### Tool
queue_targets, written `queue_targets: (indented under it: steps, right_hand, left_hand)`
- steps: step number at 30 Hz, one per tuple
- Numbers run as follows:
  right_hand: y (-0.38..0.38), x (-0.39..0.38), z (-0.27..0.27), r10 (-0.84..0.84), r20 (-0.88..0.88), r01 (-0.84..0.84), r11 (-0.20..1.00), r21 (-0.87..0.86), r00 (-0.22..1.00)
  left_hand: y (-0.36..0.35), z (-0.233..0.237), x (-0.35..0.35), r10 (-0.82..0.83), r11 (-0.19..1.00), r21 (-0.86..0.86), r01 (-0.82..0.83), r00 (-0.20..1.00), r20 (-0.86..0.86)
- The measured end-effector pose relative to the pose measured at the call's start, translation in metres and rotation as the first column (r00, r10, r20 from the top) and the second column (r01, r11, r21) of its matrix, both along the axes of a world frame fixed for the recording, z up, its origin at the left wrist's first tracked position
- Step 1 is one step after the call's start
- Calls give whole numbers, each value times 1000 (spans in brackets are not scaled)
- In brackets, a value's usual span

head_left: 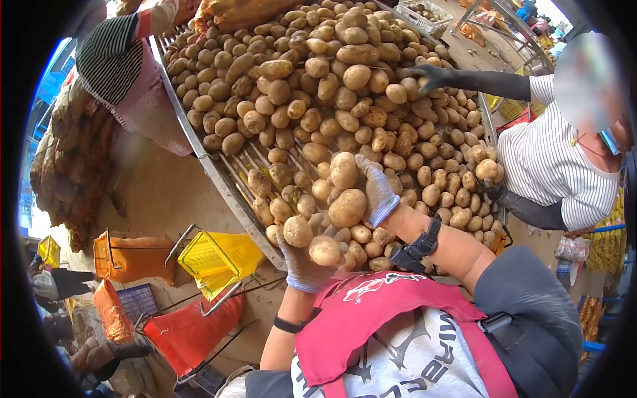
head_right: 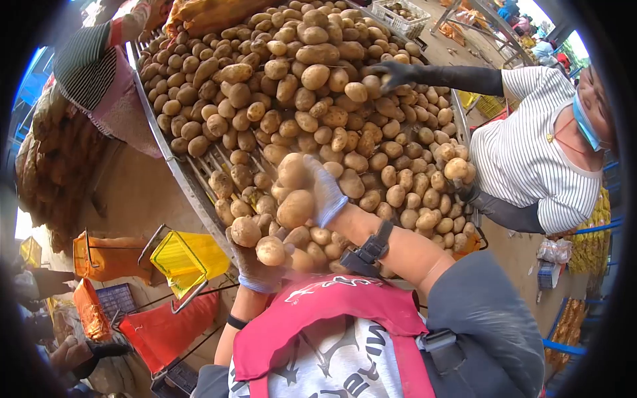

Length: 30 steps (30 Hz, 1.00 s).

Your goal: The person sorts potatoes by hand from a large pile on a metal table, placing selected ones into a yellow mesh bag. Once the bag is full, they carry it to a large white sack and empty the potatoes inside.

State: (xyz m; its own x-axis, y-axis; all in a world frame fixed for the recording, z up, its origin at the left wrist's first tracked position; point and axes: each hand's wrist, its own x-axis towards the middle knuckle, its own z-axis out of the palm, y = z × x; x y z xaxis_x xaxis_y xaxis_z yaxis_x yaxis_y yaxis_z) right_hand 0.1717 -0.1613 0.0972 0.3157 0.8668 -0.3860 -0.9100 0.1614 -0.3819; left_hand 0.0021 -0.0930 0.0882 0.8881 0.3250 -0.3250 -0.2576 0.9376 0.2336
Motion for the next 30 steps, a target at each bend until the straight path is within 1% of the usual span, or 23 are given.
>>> queue_targets:
  steps: [2, 3, 4, 5, 6, 7, 9, 11, 12, 14, 16, 17, 18, 19, 20, 21, 22, 24, 25, 27, 28, 29, 30]
  right_hand:
    - [21, -22, -24, 22, 283, 38, 978, -206, 959]
    - [36, -36, -24, 53, 471, 36, 984, -177, 880]
    - [48, -51, -21, 67, 634, 26, 990, -136, 770]
    - [54, -62, 5, 173, 433, -207, 978, 31, 885]
    - [68, -74, 8, 245, 258, -246, 969, -26, 935]
    - [83, -86, 9, 283, 66, -277, 957, -85, 957]
    - [112, -109, -17, 366, 72, -348, 919, -186, 928]
    - [136, -132, -19, 539, 185, -492, 835, -246, 822]
    - [148, -149, -10, 595, 200, -536, 796, -282, 778]
    - [167, -179, -3, 658, 356, -560, 753, -346, 664]
    - [179, -191, -8, 632, 617, -518, 763, -388, 469]
    - [175, -184, -8, 540, 799, -385, 819, -426, 265]
    - [163, -168, -7, 437, 900, -240, 875, -421, 13]
    - [146, -148, -8, 345, 902, -88, 922, -378, -262]
    - [124, -122, -17, 256, 880, 56, 965, -255, -399]
    - [96, -97, -26, 314, 783, 159, 949, -272, -537]
    - [61, -75, -33, 380, 656, 266, 925, -272, -652]
    - [-21, -49, -52, 434, 480, 273, 888, -369, -762]
    - [-64, -40, -65, 391, 405, 219, 886, -408, -826]
    - [-120, -27, -67, 375, 364, 136, 832, -537, -853]
    - [-139, -24, -62, 417, 392, 104, 782, -614, -820]
    - [-157, -8, -79, 418, 392, 82, 763, -641, -819]
    - [-158, 0, -49, 535, 331, 212, 718, -662, -778]
  left_hand:
    - [6, 0, -13, -65, 997, -35, 70, 989, 131]
    - [10, -12, -22, -43, 998, 53, 45, 999, -26]
    - [19, -13, -35, -36, 998, -49, 32, 996, -82]
    - [28, -13, -47, -26, 989, -149, 5, 990, -140]
    - [34, -1, -64, 27, 983, -182, -26, 1000, 3]
    - [40, 2, -85, 108, 987, -112, -114, 992, -60]
    - [42, 8, -136, 256, 966, 22, -256, 954, -153]
    - [59, 18, -170, 564, 806, -82, -586, 802, -194]
    - [77, 11, -194, 571, 821, 169, -546, 786, -237]
    - [119, -2, -219, 609, 790, 254, -558, 669, -425]
    - [167, -59, -265, 471, 876, 439, -201, 555, -686]
    - [177, -71, -268, 566, 824, 516, -234, 373, -735]
    - [187, -80, -275, 615, 788, 550, -275, 328, -717]
    - [190, -82, -276, 645, 763, 557, -327, 339, -685]
    - [189, -86, -269, 699, 714, 600, -361, 315, -641]
    - [183, -88, -264, 698, 716, 597, -363, 381, -606]
    - [174, -88, -249, 685, 727, 620, -295, 368, -629]
    - [155, -87, -210, 698, 710, 674, -204, 330, -635]
    - [146, -95, -188, 691, 690, 715, -114, 399, -603]
    - [117, -87, -135, 673, 567, 823, -19, 586, -450]
    - [102, -73, -104, 617, 398, 900, 176, 674, -405]
    - [86, -51, -71, 545, 88, 951, 297, 785, -295]
    - [75, -55, -44, 451, -67, 931, 359, 843, -293]
